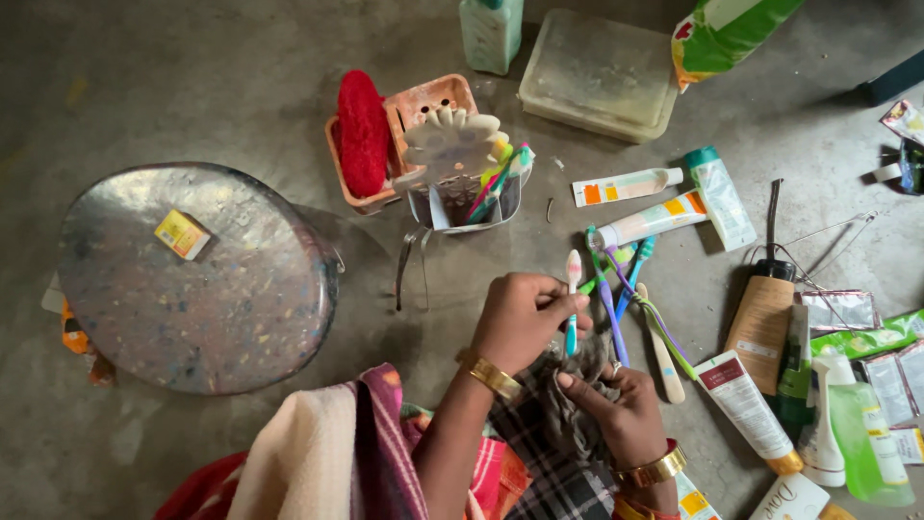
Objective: The person sits on the floor and wipes multiple toothbrushes and several tubes of toothpaste or cream with a cloth. They place the cleaned toothbrushes into a metal holder and continue wiping additional tubes.
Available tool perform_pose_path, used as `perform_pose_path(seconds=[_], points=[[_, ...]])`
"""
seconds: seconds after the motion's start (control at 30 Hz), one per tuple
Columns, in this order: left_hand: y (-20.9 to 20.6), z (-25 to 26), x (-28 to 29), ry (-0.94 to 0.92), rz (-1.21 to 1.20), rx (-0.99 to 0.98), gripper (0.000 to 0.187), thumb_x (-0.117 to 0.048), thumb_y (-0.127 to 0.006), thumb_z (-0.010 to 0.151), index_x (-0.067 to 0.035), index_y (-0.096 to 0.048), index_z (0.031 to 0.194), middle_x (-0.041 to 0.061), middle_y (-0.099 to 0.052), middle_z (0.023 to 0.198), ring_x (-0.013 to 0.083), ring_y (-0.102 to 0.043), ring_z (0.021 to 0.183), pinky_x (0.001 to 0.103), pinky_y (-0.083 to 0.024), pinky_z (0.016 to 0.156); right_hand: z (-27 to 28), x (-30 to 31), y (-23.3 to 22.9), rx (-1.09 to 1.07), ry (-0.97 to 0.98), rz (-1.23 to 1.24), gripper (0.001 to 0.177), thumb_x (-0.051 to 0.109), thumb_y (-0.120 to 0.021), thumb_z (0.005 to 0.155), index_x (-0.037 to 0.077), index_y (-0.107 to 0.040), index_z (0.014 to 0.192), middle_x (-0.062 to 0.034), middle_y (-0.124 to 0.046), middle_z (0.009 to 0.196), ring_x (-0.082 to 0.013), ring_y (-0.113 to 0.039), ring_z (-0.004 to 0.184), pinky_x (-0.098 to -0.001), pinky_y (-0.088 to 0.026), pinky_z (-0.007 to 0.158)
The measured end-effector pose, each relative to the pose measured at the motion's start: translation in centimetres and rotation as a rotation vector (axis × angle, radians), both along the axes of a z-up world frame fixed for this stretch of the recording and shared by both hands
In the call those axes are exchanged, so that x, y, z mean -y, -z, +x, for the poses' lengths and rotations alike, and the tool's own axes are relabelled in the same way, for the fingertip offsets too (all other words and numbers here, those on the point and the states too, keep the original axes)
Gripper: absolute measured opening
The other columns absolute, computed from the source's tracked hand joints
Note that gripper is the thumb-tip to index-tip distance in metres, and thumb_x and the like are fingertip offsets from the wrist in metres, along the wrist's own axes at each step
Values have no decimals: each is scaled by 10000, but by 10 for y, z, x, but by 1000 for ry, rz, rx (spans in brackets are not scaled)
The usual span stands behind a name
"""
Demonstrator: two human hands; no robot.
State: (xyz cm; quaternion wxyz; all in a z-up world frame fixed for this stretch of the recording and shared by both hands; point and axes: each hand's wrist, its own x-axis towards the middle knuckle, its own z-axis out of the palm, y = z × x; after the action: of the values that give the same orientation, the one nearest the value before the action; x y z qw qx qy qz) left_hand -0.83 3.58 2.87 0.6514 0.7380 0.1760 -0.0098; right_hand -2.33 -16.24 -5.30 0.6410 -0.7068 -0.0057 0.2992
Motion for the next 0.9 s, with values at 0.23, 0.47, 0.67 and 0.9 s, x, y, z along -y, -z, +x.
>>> perform_pose_path(seconds=[0.23,0.47,0.67,0.9], points=[[-59,-26,-59,-611,-73,699,162,-120,-713,1037,37,-723,1076,151,-782,1022,179,-759,913,310,-624,795,4,-6,-11,-84,-90,-172,193,161,-873,750,44,-746,663,26,-630,531,-61,-489,460,-287,-334,431],[-45,-16,-79,-946,286,594,154,-56,-732,997,72,-740,1083,136,-785,994,150,-722,864,277,-606,794,2,-10,-10,-52,-65,-134,292,155,-898,751,27,-676,612,19,-590,538,-69,-426,469,-305,-279,432],[-5,-11,-88,-855,535,406,208,-119,-765,946,18,-725,1097,97,-799,986,158,-798,931,312,-636,830,3,-9,-4,-45,-58,-139,288,167,-893,733,41,-678,588,30,-633,544,-56,-481,467,-297,-323,424],[1,-12,-92,-807,666,440,329,-124,-792,903,-26,-709,1206,93,-782,994,171,-768,857,308,-608,792,1,-11,-7,-14,-57,-182,315,176,-908,752,26,-665,618,3,-618,573,-69,-469,489,-295,-317,442]])
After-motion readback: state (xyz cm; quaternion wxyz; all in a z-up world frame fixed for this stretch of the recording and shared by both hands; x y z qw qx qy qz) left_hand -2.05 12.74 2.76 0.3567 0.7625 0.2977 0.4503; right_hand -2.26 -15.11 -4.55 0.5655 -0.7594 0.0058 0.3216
